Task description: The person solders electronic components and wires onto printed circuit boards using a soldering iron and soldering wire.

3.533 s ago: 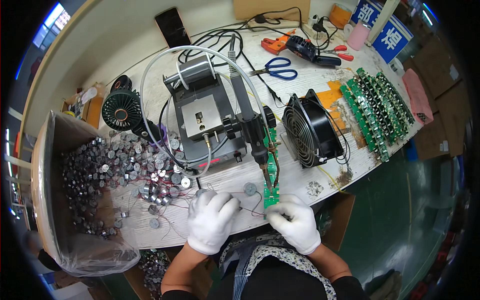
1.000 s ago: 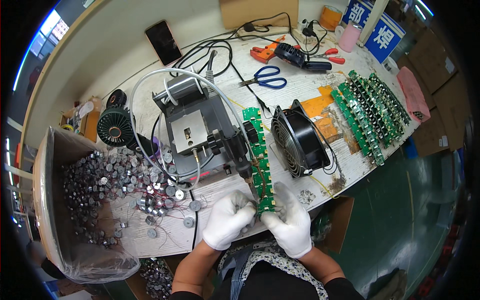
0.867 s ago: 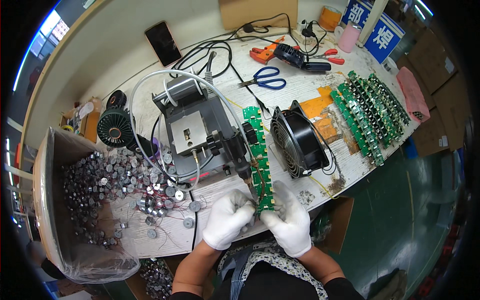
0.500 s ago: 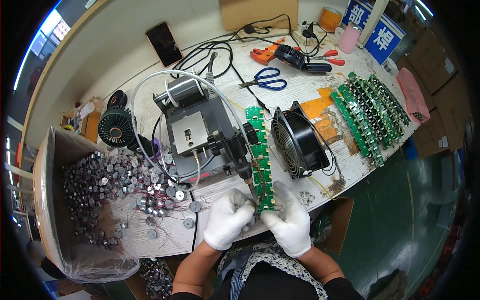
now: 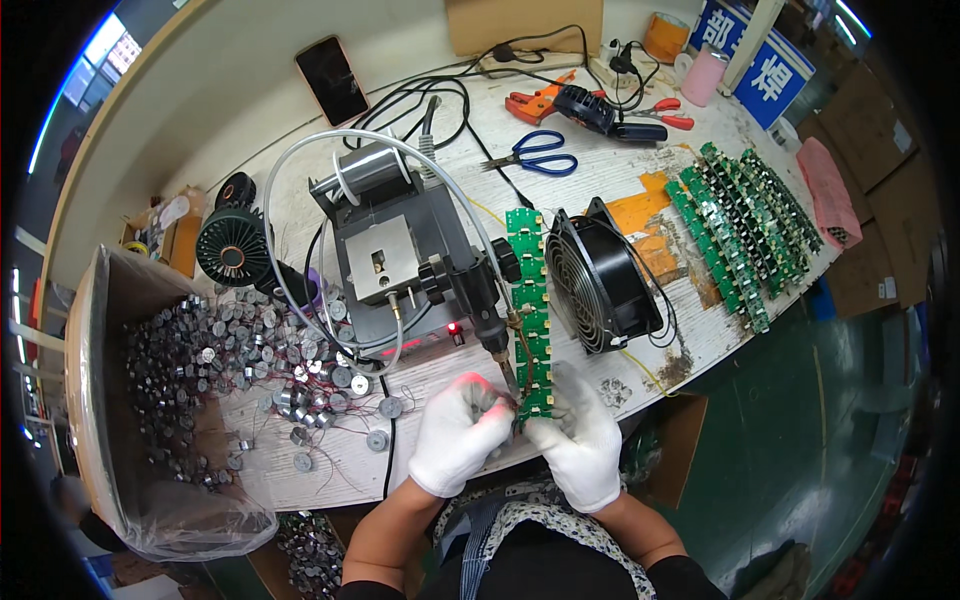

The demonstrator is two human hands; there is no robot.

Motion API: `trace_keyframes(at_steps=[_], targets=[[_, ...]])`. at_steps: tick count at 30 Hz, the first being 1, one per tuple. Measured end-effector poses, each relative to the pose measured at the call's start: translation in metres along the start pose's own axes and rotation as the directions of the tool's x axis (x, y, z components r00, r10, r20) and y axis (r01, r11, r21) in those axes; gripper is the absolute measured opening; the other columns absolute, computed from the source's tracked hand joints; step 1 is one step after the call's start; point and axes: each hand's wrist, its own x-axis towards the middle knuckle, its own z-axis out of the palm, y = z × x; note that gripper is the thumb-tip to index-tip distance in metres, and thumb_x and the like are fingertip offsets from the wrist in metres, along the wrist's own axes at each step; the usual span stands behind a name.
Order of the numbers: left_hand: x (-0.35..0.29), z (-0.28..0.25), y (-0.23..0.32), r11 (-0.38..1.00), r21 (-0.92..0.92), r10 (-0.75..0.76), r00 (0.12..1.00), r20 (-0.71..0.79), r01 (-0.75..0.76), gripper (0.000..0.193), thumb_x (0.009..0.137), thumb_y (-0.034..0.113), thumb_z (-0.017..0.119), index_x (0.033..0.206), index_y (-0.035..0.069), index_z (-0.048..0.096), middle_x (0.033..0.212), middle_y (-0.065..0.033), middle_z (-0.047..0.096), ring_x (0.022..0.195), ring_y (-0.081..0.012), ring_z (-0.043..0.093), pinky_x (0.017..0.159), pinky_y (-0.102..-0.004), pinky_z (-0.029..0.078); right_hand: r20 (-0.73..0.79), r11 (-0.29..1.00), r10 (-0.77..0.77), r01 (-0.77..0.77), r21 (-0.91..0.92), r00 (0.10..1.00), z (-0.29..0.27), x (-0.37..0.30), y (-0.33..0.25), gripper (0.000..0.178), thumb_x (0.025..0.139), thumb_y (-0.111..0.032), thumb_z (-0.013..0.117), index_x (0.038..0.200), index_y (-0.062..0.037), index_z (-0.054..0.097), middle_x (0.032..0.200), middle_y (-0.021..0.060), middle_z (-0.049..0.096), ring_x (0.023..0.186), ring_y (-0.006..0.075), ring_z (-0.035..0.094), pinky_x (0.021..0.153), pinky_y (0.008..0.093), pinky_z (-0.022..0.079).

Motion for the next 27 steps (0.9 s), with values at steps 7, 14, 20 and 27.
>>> trace_keyframes(at_steps=[7, 14, 20, 27], targets=[[-0.001, 0.001, -0.004, 1.0, -0.013, -0.009, 1.0, -0.009, 0.009, 0.009, 0.084, 0.009, 0.058, 0.082, 0.001, 0.054, 0.068, -0.0055, 0.059, 0.052, -0.0087, 0.053, 0.047, -0.0224, 0.042, 0.024, 0.999, 0.034, -0.034, 0.038, 0.999, -0.002, -0.002, 0.004, 0.067, 0.084, 0.007, 0.062, 0.142, 0.0107, 0.027, 0.123, 0.0196, 0.056, 0.107, 0.0227, 0.06, 0.091, 0.0333, 0.05], [-0.001, -0.003, -0.002, 0.999, -0.017, -0.028, 0.998, 0.054, 0.029, 0.009, 0.083, 0.008, 0.06, 0.083, 0.001, 0.054, 0.067, -0.0045, 0.059, 0.052, -0.0076, 0.052, 0.047, -0.0225, 0.042, 0.024, 0.998, -0.031, 0.03, 0.046, 0.999, -0.002, -0.004, 0.002, 0.063, 0.085, 0.005, 0.063, 0.14, 0.0112, 0.032, 0.118, 0.0192, 0.061, 0.101, 0.0199, 0.063, 0.087, 0.0306, 0.052], [-0.001, -0.004, 0.003, 0.999, 0.047, -0.017, 0.998, 0.063, 0.014, 0.008, 0.081, 0.006, 0.061, 0.082, 0.001, 0.055, 0.067, -0.0025, 0.058, 0.053, -0.0067, 0.052, 0.048, -0.0231, 0.042, 0.044, 0.999, -0.032, 0.03, 0.035, 0.999, -0.002, -0.004, -0.001, 0.062, 0.085, 0.006, 0.062, 0.14, 0.01, 0.033, 0.117, 0.0189, 0.061, 0.101, 0.0195, 0.064, 0.087, 0.0305, 0.053], [-0.001, -0.005, 0.005, 0.994, 0.109, 0.015, 0.998, 0.06, -0.022, 0.01, 0.078, 0.006, 0.062, 0.081, 0.0, 0.056, 0.068, -0.0016, 0.058, 0.058, -0.0059, 0.052, 0.051, -0.0234, 0.042, 0.025, 0.989, -0.113, 0.115, -0.093, 0.993, -0.006, -0.006, 0.007, 0.061, 0.083, 0.002, 0.069, 0.137, 0.0092, 0.041, 0.117, 0.0192, 0.062, 0.1, 0.02, 0.065, 0.085, 0.0319, 0.054]])
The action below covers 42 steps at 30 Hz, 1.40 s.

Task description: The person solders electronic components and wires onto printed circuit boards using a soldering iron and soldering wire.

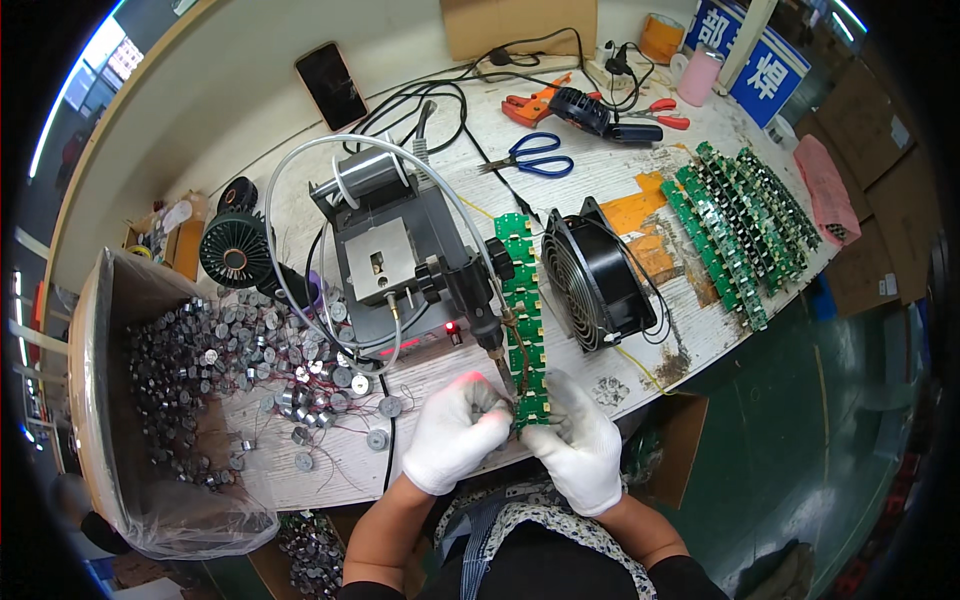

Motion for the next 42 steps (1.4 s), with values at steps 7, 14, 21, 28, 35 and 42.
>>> trace_keyframes(at_steps=[7, 14, 21, 28, 35, 42], targets=[[0.002, 0.0, -0.005, 0.999, 0.038, 0.023, 1.0, -0.013, -0.023, 0.011, 0.077, 0.007, 0.064, 0.081, -0.001, 0.057, 0.069, -0.0015, 0.059, 0.059, -0.0064, 0.052, 0.053, -0.0239, 0.043, -0.01, 0.977, -0.088, 0.084, -0.194, 0.996, -0.002, -0.004, 0.005, 0.059, 0.081, 0.0, 0.071, 0.134, 0.0074, 0.046, 0.115, 0.0184, 0.064, 0.098, 0.0191, 0.066, 0.084, 0.0316, 0.054], [0.004, 0.002, -0.004, 0.987, 0.158, 0.018, 0.999, -0.031, -0.013, 0.014, 0.077, 0.011, 0.063, 0.08, -0.001, 0.058, 0.065, -0.0029, 0.059, 0.056, -0.0077, 0.053, 0.051, -0.0256, 0.044, -0.023, 0.997, 0.047, -0.048, -0.06, 0.999, -0.001, -0.003, 0.007, 0.062, 0.082, 0.004, 0.067, 0.137, 0.0097, 0.04, 0.117, 0.0182, 0.062, 0.1, 0.0191, 0.064, 0.087, 0.0313, 0.052], [0.003, 0.002, -0.002, 0.998, 0.036, -0.052, 0.999, -0.013, 0.052, 0.012, 0.079, 0.01, 0.061, 0.08, -0.001, 0.057, 0.064, -0.004, 0.059, 0.051, -0.0083, 0.054, 0.047, -0.024, 0.045, 0.008, 0.981, 0.163, -0.163, 0.11, 0.987, 0.001, 0.0, -0.005, 0.066, 0.083, 0.006, 0.062, 0.142, 0.0084, 0.032, 0.121, 0.0174, 0.06, 0.103, 0.0197, 0.063, 0.09, 0.0303, 0.051], [0.0, -0.004, -0.016, 0.994, 0.073, -0.086, 0.995, 0.054, 0.082, 0.013, 0.082, 0.011, 0.062, 0.08, -0.001, 0.058, 0.068, -0.0039, 0.061, 0.057, -0.009, 0.057, 0.052, -0.0226, 0.045, 0.04, 0.949, 0.194, -0.198, 0.247, 0.98, 0.003, -0.005, -0.004, 0.067, 0.084, 0.008, 0.06, 0.143, 0.0096, 0.029, 0.124, 0.0162, 0.057, 0.107, 0.0195, 0.06, 0.093, 0.0303, 0.048], [-0.029, -0.024, -0.034, 0.592, 0.632, 0.734, 0.659, -0.165, -0.501, 0.016, 0.074, -0.001, 0.072, 0.087, 0.002, 0.064, 0.092, -0.0121, 0.066, 0.074, -0.0227, 0.066, 0.066, -0.0302, 0.052, 0.003, 0.96, 0.227, -0.224, 0.17, 0.974, -0.001, -0.014, -0.001, 0.067, 0.083, 0.007, 0.061, 0.142, 0.0108, 0.03, 0.119, 0.0158, 0.059, 0.1, 0.0161, 0.061, 0.088, 0.0276, 0.05], [-0.033, -0.055, -0.031, 0.376, 0.926, 0.691, 0.676, -0.256, -0.034, 0.021, 0.074, 0.003, 0.071, 0.094, 0.002, 0.063, 0.095, -0.0138, 0.062, 0.078, -0.0282, 0.062, 0.068, -0.035, 0.05, 0.016, 0.963, 0.224, -0.224, 0.15, 0.974, 0.001, -0.011, -0.001, 0.064, 0.084, 0.007, 0.059, 0.141, 0.0103, 0.031, 0.123, 0.0162, 0.057, 0.105, 0.0168, 0.059, 0.09, 0.0284, 0.048]])
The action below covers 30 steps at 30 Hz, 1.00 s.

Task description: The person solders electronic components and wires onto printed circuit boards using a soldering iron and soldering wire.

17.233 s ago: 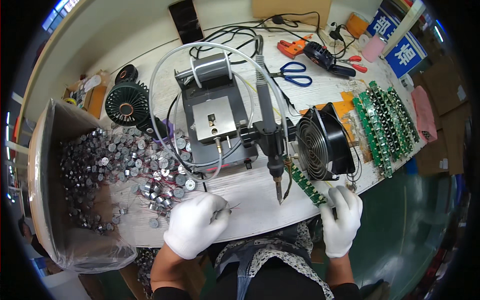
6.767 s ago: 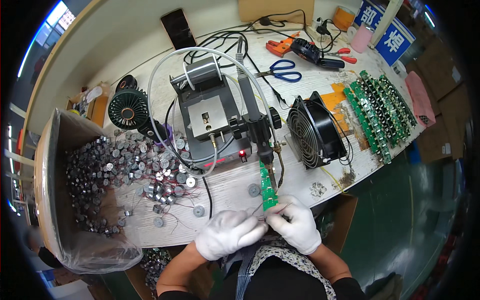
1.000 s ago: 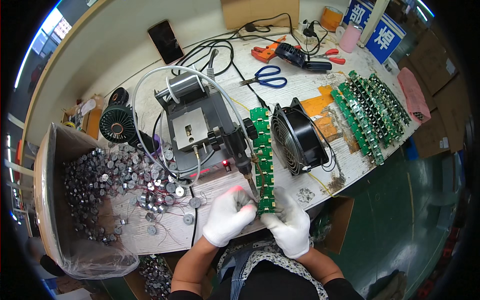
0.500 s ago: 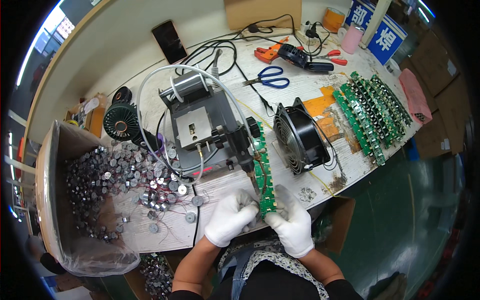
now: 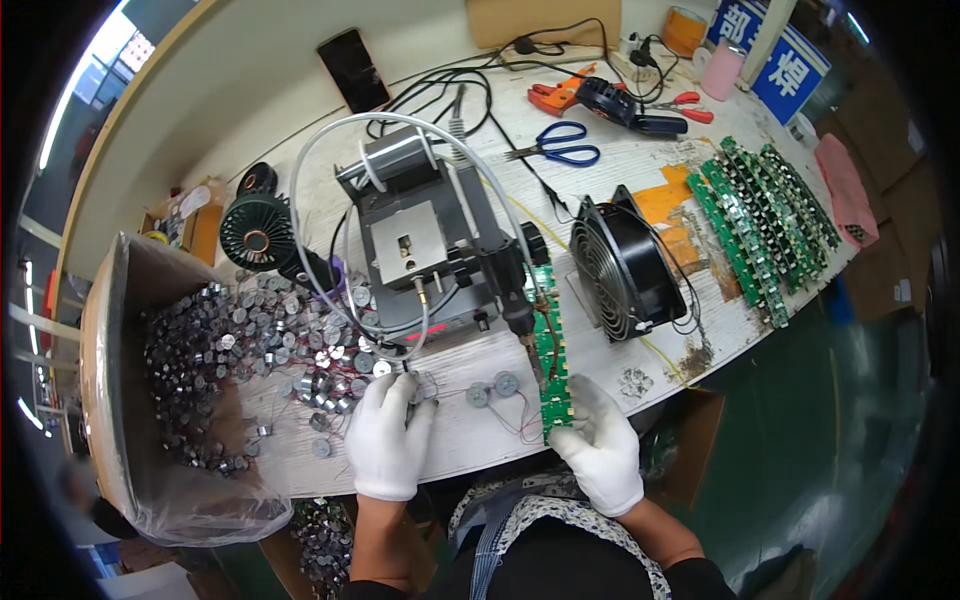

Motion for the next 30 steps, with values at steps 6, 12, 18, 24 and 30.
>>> trace_keyframes(at_steps=[6, 12, 18, 24, 30], targets=[[0.001, 0.01, -0.009, 0.997, 0.079, 0.001, 0.994, 0.106, -0.009, 0.038, 0.073, 0.007, 0.074, 0.108, 0.0, 0.061, 0.095, -0.0128, 0.061, 0.078, -0.0262, 0.062, 0.067, -0.0351, 0.05, -0.038, 0.999, -0.011, 0.009, -0.047, 0.999, -0.001, -0.002, 0.006, 0.049, 0.085, 0.003, 0.062, 0.131, 0.0088, 0.046, 0.116, 0.0121, 0.06, 0.099, 0.0145, 0.06, 0.086, 0.0273, 0.049], [-0.021, 0.016, 0.013, 0.844, -0.521, -0.172, 0.984, -0.034, 0.129, 0.055, 0.067, -0.003, 0.076, 0.118, -0.004, 0.054, 0.089, -0.0083, 0.061, 0.07, -0.0122, 0.06, 0.058, -0.0246, 0.05, 0.135, 0.804, -0.269, 0.299, -0.514, 0.954, -0.012, 0.001, 0.002, 0.019, 0.081, -0.004, 0.067, 0.1, 0.0015, 0.069, 0.102, 0.0125, 0.063, 0.09, 0.0237, 0.064, 0.082, 0.0318, 0.05], [-0.036, 0.031, 0.041, 0.815, -0.579, 0.051, 0.994, 0.096, 0.014, 0.089, 0.067, 0.009, 0.086, 0.141, 0.002, 0.038, 0.079, -0.0087, 0.065, 0.061, -0.0164, 0.064, 0.052, -0.0287, 0.053, 0.267, 0.723, -0.307, 0.406, -0.558, 0.913, -0.013, 0.004, 0.001, 0.025, 0.081, -0.012, 0.071, 0.103, 0.0001, 0.07, 0.1, 0.0145, 0.064, 0.092, 0.0279, 0.063, 0.083, 0.0341, 0.05], [-0.032, 0.037, 0.04, 0.819, -0.48, 0.34, 0.94, -0.034, -0.314, 0.103, 0.068, 0.018, 0.085, 0.149, 0.002, 0.025, 0.079, -0.0088, 0.066, 0.058, -0.0241, 0.062, 0.049, -0.0334, 0.05, 0.237, 0.796, -0.299, 0.378, -0.473, 0.925, -0.016, 0.005, 0.007, 0.024, 0.081, -0.013, 0.071, 0.102, -0.0017, 0.071, 0.1, 0.0149, 0.065, 0.092, 0.027, 0.064, 0.084, 0.0328, 0.05], [-0.031, 0.037, 0.029, 0.773, -0.467, 0.486, 0.874, -0.003, -0.431, 0.105, 0.065, 0.013, 0.084, 0.149, -0.001, 0.022, 0.08, -0.0093, 0.066, 0.062, -0.0255, 0.062, 0.049, -0.0352, 0.048, 0.257, 0.77, -0.233, 0.339, -0.541, 0.938, -0.012, 0.006, -0.004, 0.017, 0.079, -0.009, 0.071, 0.095, -0.0024, 0.073, 0.099, 0.0142, 0.066, 0.09, 0.0254, 0.064, 0.081, 0.0327, 0.051]])
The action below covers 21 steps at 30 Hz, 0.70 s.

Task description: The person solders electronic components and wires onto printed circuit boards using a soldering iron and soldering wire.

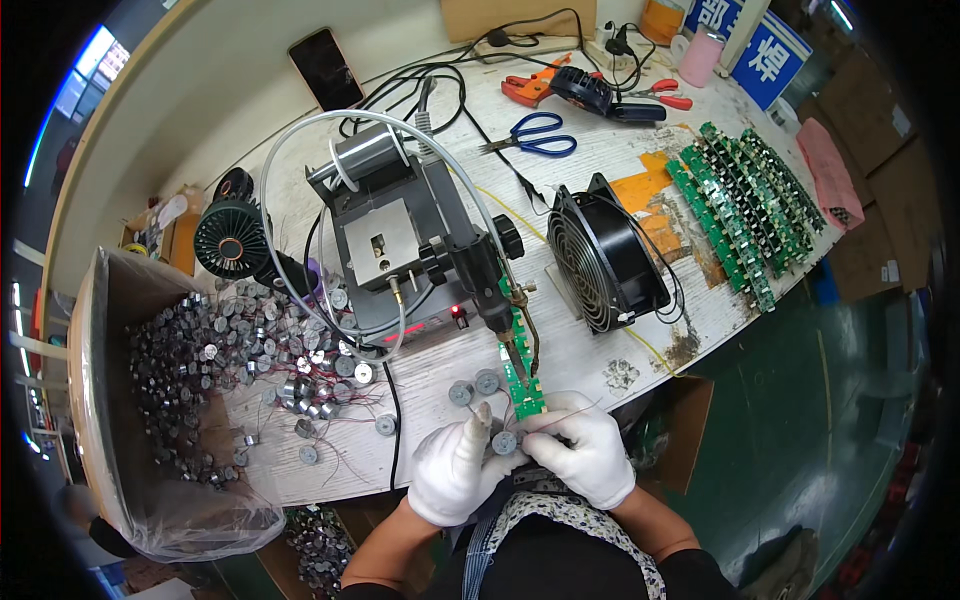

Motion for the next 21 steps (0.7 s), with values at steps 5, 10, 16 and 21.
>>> trace_keyframes(at_steps=[5, 10, 16, 21], targets=[[0.001, -0.01, 0.003, 0.991, 0.01, -0.136, 0.991, 0.02, 0.136, 0.094, 0.065, 0.011, 0.083, 0.143, -0.002, 0.033, 0.082, -0.0105, 0.065, 0.062, -0.0268, 0.062, 0.053, -0.0362, 0.05, -0.065, 0.995, 0.072, -0.067, 0.07, 0.995, 0.006, -0.002, -0.004, 0.012, 0.076, -0.004, 0.068, 0.087, 0.0004, 0.068, 0.098, 0.0123, 0.063, 0.092, 0.0218, 0.062, 0.08, 0.0312, 0.05], [0.009, -0.024, -0.003, 0.961, 0.187, -0.208, 0.978, 0.0, 0.204, 0.052, 0.064, 0.011, 0.08, 0.111, 0.004, 0.059, 0.085, -0.0076, 0.063, 0.071, -0.027, 0.062, 0.06, -0.0367, 0.051, -0.145, 1.0, 0.013, -0.01, 0.024, 0.989, 0.009, -0.005, 0.004, 0.014, 0.074, -0.008, 0.072, 0.085, -0.002, 0.069, 0.095, 0.0138, 0.064, 0.084, 0.025, 0.064, 0.075, 0.0331, 0.052], [0.012, -0.032, -0.013, 0.938, 0.303, -0.18, 0.984, 0.002, 0.171, 0.025, 0.064, 0.003, 0.075, 0.087, 0.007, 0.065, 0.09, -0.0068, 0.062, 0.08, -0.0285, 0.059, 0.069, -0.0373, 0.049, -0.15, 0.999, 0.025, -0.029, -0.025, 0.988, 0.008, -0.004, -0.004, 0.013, 0.074, -0.007, 0.071, 0.086, -0.0018, 0.07, 0.093, 0.0139, 0.063, 0.084, 0.0252, 0.064, 0.075, 0.0329, 0.052], [0.014, -0.017, -0.008, 0.885, 0.434, -0.124, 0.984, -0.126, 0.167, 0.024, 0.067, 0.004, 0.074, 0.089, 0.01, 0.067, 0.098, -0.0036, 0.062, 0.082, -0.0251, 0.058, 0.073, -0.0371, 0.048, -0.123, 0.998, 0.037, -0.042, -0.04, 0.992, 0.01, -0.002, -0.005, 0.015, 0.075, -0.006, 0.07, 0.088, 0.0003, 0.07, 0.097, 0.0132, 0.062, 0.087, 0.0238, 0.062, 0.077, 0.0321, 0.049]])
